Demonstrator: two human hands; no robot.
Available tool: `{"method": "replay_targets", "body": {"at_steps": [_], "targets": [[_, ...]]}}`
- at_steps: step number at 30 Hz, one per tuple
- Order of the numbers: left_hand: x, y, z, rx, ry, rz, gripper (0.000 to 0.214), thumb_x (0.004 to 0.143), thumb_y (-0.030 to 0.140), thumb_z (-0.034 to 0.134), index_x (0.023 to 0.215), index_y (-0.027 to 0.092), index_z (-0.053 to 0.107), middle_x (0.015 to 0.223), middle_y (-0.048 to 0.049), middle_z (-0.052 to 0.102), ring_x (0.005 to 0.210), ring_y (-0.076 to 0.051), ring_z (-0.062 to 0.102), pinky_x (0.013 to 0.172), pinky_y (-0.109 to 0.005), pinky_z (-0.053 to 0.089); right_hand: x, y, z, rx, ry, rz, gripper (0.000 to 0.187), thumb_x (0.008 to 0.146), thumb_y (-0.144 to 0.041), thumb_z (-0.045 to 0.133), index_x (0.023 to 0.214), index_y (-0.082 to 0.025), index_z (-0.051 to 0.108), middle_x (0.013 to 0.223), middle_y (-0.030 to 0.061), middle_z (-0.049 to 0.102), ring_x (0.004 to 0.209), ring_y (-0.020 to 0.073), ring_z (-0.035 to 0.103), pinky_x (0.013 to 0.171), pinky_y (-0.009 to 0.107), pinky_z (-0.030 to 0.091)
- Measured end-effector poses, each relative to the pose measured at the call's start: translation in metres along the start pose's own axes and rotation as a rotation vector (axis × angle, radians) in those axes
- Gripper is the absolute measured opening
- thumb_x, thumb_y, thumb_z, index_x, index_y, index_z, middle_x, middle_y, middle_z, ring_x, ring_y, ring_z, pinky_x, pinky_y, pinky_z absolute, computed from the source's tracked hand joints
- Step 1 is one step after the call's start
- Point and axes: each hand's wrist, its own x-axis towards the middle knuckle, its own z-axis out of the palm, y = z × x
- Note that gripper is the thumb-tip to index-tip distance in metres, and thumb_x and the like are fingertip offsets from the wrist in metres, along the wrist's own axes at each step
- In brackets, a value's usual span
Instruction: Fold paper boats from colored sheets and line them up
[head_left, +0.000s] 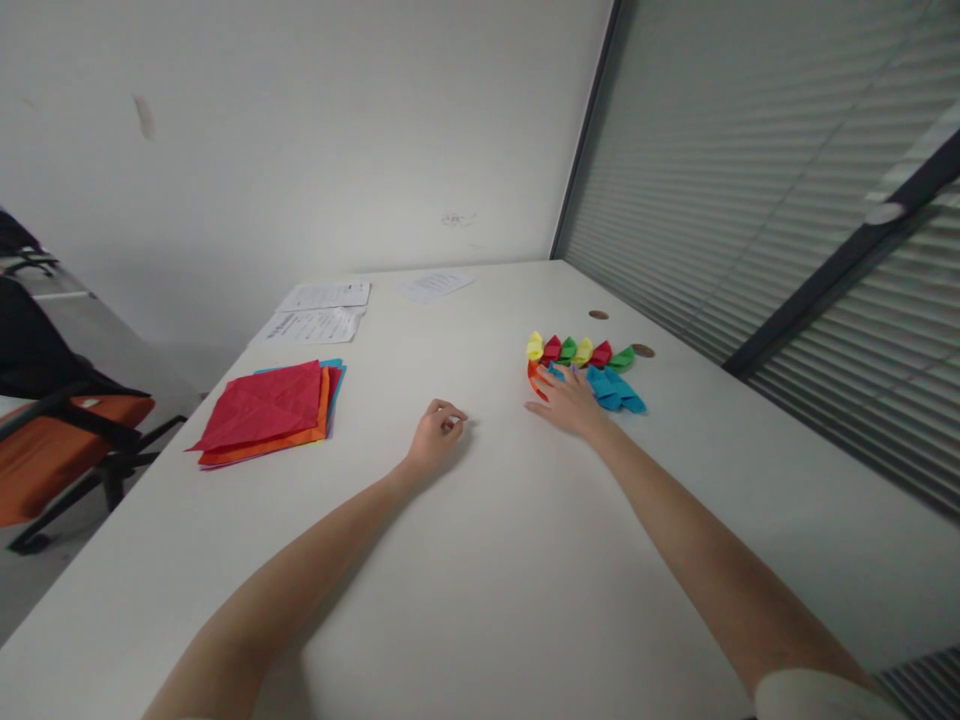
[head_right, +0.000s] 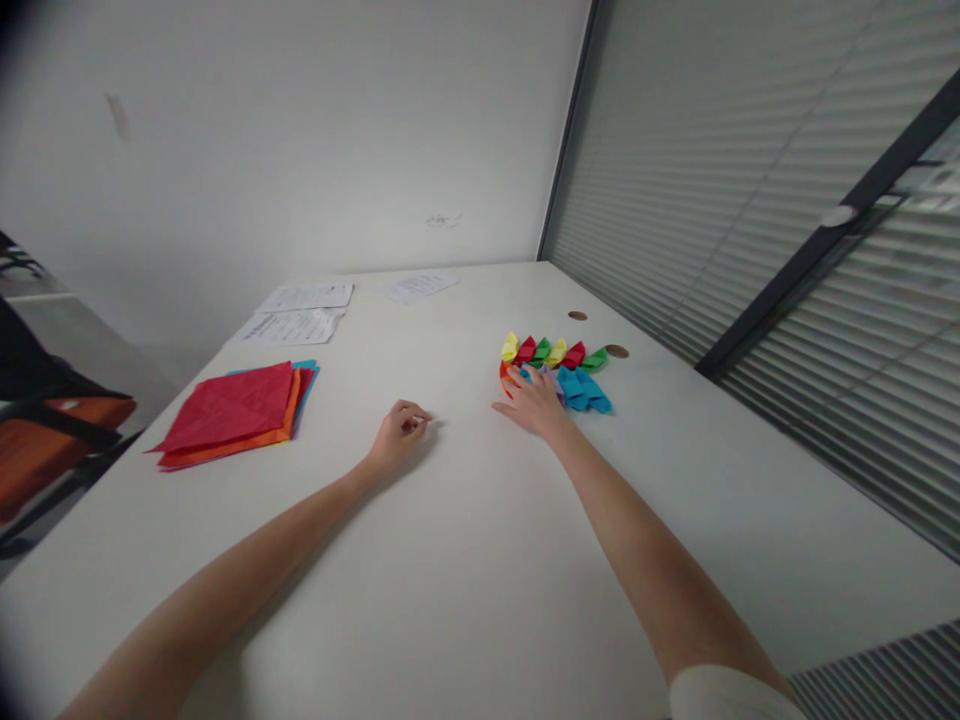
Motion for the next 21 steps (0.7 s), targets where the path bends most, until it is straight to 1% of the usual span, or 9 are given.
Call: {"method": "replay_targets", "body": {"at_steps": [3, 5, 9, 11, 13, 15, 16, 19, 21], "targets": [[-0.001, 0.002, 0.0, 0.003, -0.007, -0.008, 0.012, 0.079, 0.011, 0.059, 0.083, 0.016, 0.07, 0.094, -0.0043, 0.056, 0.056, -0.003, 0.05, 0.056, -0.02, 0.045, -0.002, -0.015, -0.004, 0.049, 0.077, -0.01, 0.049, 0.093, -0.05, 0.046, 0.125, -0.018, 0.062, 0.142, 0.0138, 0.051, 0.129, 0.0384, 0.035, 0.102, 0.056, 0.029], [-0.001, 0.004, -0.001, 0.009, 0.001, -0.011, 0.014, 0.079, 0.01, 0.058, 0.083, 0.016, 0.07, 0.093, -0.0043, 0.056, 0.057, -0.004, 0.051, 0.057, -0.02, 0.046, -0.002, -0.03, -0.005, 0.096, 0.101, -0.038, 0.045, 0.094, -0.05, 0.045, 0.119, -0.019, 0.066, 0.136, 0.0127, 0.056, 0.127, 0.0355, 0.038, 0.103, 0.053, 0.029], [0.002, 0.011, -0.009, 0.045, 0.033, -0.011, 0.015, 0.08, 0.01, 0.057, 0.085, 0.016, 0.07, 0.093, -0.0055, 0.058, 0.062, -0.006, 0.056, 0.062, -0.021, 0.049, -0.003, -0.066, 0.001, 0.223, 0.062, -0.115, 0.039, 0.094, -0.049, 0.046, 0.106, -0.022, 0.072, 0.124, 0.0087, 0.064, 0.117, 0.0291, 0.046, 0.1, 0.047, 0.034], [0.007, 0.015, -0.021, 0.09, -0.013, 0.007, 0.016, 0.081, 0.011, 0.057, 0.086, 0.016, 0.07, 0.092, -0.0061, 0.06, 0.065, -0.008, 0.059, 0.064, -0.022, 0.051, -0.004, -0.081, 0.007, 0.275, 0.067, -0.107, 0.036, 0.094, -0.047, 0.048, 0.105, -0.023, 0.073, 0.123, 0.0084, 0.064, 0.116, 0.0285, 0.046, 0.098, 0.046, 0.036], [0.01, 0.017, -0.039, 0.165, -0.11, 0.039, 0.015, 0.08, 0.013, 0.058, 0.086, 0.017, 0.071, 0.091, -0.006, 0.063, 0.067, -0.01, 0.062, 0.065, -0.023, 0.052, -0.005, -0.092, 0.013, 0.325, 0.093, -0.075, 0.034, 0.094, -0.045, 0.049, 0.104, -0.023, 0.073, 0.123, 0.0089, 0.063, 0.116, 0.0281, 0.046, 0.097, 0.045, 0.037], [0.012, 0.016, -0.064, 0.276, -0.2, 0.061, 0.014, 0.08, 0.017, 0.059, 0.088, 0.019, 0.071, 0.088, -0.0057, 0.066, 0.07, -0.013, 0.064, 0.067, -0.025, 0.053, -0.007, -0.098, 0.018, 0.36, 0.119, -0.053, 0.032, 0.094, -0.043, 0.05, 0.105, -0.022, 0.072, 0.122, 0.0094, 0.063, 0.116, 0.0282, 0.046, 0.097, 0.044, 0.038], [0.013, 0.014, -0.079, 0.33, -0.207, 0.061, 0.015, 0.08, 0.019, 0.059, 0.089, 0.019, 0.071, 0.088, -0.0057, 0.068, 0.071, -0.014, 0.065, 0.069, -0.026, 0.053, -0.007, -0.099, 0.02, 0.373, 0.127, -0.045, 0.031, 0.094, -0.043, 0.051, 0.104, -0.022, 0.072, 0.121, 0.0095, 0.063, 0.115, 0.0282, 0.046, 0.097, 0.044, 0.038], [0.009, 0.003, -0.129, 0.544, -0.15, 0.065, 0.02, 0.082, 0.024, 0.057, 0.096, 0.019, 0.07, 0.096, -0.0079, 0.069, 0.082, -0.019, 0.067, 0.079, -0.032, 0.054, -0.008, -0.1, 0.023, 0.407, 0.142, -0.009, 0.03, 0.093, -0.041, 0.052, 0.101, -0.022, 0.073, 0.116, 0.0098, 0.064, 0.112, 0.028, 0.047, 0.096, 0.044, 0.039], [0.005, -0.006, -0.164, 0.67, -0.098, 0.026, 0.024, 0.081, 0.022, 0.056, 0.101, 0.019, 0.07, 0.102, -0.0093, 0.068, 0.092, -0.023, 0.066, 0.087, -0.036, 0.052, -0.008, -0.1, 0.024, 0.425, 0.15, 0.009, 0.03, 0.093, -0.041, 0.051, 0.1, -0.022, 0.073, 0.114, 0.0097, 0.065, 0.111, 0.0279, 0.047, 0.095, 0.044, 0.04]]}}
